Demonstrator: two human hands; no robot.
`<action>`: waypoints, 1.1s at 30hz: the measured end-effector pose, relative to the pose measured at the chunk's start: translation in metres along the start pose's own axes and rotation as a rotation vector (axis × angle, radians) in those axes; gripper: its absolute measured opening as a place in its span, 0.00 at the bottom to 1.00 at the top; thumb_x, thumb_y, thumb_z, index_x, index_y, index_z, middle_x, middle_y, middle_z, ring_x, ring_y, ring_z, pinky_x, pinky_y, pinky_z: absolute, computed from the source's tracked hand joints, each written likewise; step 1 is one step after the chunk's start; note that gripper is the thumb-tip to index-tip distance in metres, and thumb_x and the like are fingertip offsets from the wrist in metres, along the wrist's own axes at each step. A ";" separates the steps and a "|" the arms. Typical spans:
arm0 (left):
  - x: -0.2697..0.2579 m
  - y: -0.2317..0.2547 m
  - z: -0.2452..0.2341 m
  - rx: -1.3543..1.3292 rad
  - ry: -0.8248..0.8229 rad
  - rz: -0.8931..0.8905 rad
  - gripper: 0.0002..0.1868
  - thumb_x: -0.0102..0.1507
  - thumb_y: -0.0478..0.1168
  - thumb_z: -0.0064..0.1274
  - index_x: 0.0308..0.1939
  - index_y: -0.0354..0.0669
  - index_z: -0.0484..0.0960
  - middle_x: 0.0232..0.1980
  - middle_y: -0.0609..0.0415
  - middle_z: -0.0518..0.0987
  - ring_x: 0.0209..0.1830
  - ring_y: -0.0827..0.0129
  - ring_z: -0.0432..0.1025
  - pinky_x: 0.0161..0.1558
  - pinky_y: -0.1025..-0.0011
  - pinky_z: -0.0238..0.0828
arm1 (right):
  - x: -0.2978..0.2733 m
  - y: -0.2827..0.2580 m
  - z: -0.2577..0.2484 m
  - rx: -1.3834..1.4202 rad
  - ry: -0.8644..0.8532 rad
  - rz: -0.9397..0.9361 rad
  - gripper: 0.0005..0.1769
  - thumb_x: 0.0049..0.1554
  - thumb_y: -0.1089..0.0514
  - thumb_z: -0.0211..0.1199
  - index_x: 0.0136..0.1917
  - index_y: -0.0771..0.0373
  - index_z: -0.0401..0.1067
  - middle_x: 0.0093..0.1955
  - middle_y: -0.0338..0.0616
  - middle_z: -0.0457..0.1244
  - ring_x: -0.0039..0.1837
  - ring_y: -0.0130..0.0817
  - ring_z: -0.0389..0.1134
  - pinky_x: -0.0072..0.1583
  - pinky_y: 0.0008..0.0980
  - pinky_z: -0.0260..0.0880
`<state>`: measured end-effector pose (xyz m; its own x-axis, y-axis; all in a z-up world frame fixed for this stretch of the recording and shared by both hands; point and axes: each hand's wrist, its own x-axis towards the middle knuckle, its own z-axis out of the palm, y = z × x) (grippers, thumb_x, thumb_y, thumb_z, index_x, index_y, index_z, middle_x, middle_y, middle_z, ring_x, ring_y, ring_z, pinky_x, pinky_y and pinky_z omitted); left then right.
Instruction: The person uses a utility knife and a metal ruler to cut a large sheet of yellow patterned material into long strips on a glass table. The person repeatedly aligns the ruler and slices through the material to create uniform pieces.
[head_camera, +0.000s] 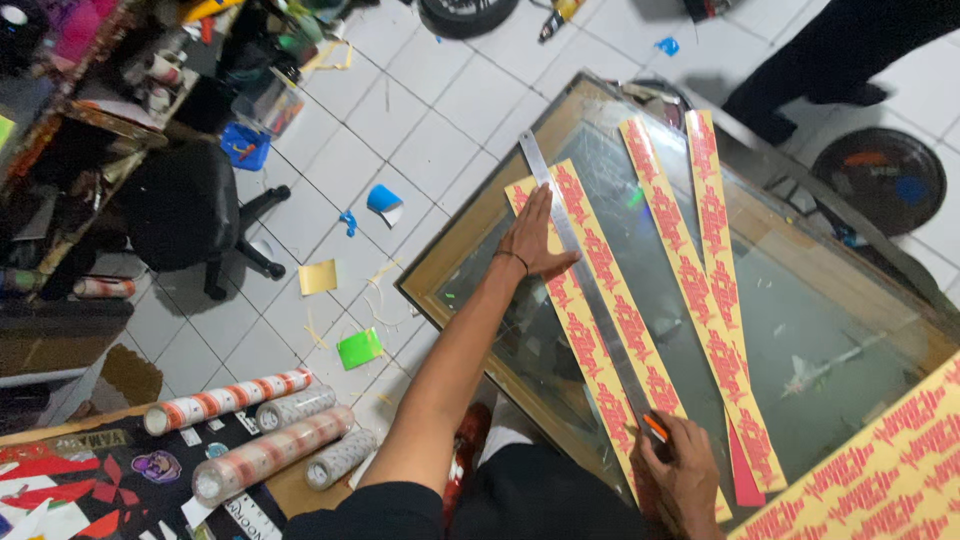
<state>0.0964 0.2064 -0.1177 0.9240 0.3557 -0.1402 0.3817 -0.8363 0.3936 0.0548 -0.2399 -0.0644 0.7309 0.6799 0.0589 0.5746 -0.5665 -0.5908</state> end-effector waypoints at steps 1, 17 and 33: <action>-0.003 0.009 -0.010 -0.006 -0.013 0.000 0.69 0.51 0.79 0.48 0.76 0.32 0.39 0.81 0.43 0.38 0.81 0.54 0.32 0.78 0.57 0.31 | -0.001 -0.002 -0.002 -0.002 -0.009 0.011 0.22 0.51 0.52 0.66 0.60 0.50 0.73 0.54 0.33 0.66 0.53 0.37 0.66 0.56 0.32 0.67; -0.005 0.024 -0.024 0.158 -0.094 -0.078 0.90 0.32 0.88 0.59 0.76 0.32 0.34 0.81 0.45 0.34 0.81 0.57 0.27 0.78 0.58 0.29 | -0.001 0.004 0.000 0.072 -0.047 0.006 0.23 0.52 0.56 0.65 0.62 0.57 0.71 0.54 0.39 0.66 0.55 0.40 0.65 0.58 0.35 0.66; -0.008 0.029 -0.029 0.117 -0.044 -0.080 0.92 0.29 0.88 0.61 0.76 0.30 0.34 0.81 0.43 0.35 0.81 0.55 0.28 0.78 0.58 0.30 | 0.059 -0.048 -0.037 0.190 -0.192 0.435 0.19 0.63 0.50 0.52 0.61 0.61 0.72 0.47 0.48 0.65 0.46 0.38 0.65 0.48 0.36 0.64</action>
<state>0.0992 0.1912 -0.0784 0.8898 0.4064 -0.2074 0.4515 -0.8499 0.2718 0.0837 -0.1893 -0.0029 0.7965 0.4836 -0.3629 0.1425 -0.7335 -0.6646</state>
